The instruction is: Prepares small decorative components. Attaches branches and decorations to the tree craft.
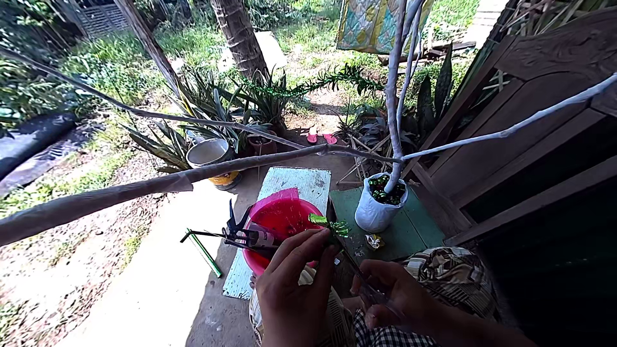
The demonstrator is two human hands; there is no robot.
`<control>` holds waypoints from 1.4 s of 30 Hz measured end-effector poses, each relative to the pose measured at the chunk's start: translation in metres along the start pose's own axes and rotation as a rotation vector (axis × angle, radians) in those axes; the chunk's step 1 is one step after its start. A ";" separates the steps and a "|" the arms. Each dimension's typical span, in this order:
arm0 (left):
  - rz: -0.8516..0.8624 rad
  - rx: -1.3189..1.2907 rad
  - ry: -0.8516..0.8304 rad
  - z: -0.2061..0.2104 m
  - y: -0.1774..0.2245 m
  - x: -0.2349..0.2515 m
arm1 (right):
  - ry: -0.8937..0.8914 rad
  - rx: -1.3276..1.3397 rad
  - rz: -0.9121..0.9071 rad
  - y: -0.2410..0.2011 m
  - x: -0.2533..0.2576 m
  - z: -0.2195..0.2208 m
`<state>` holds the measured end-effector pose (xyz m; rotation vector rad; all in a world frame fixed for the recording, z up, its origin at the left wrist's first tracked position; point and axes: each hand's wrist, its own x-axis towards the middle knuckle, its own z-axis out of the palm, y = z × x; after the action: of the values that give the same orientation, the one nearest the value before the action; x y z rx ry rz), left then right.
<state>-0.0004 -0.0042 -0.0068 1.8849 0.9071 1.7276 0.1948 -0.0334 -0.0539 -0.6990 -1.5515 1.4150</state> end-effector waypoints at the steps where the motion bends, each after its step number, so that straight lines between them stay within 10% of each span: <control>1: -0.003 -0.009 -0.005 0.000 0.000 0.000 | -0.004 0.002 -0.003 0.000 0.000 0.000; 42: -0.047 -0.118 -0.019 -0.001 0.002 -0.002 | 0.014 0.028 -0.027 -0.001 0.000 -0.001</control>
<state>-0.0006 -0.0070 -0.0067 1.7865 0.8174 1.6947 0.1957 -0.0328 -0.0526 -0.6673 -1.5223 1.4068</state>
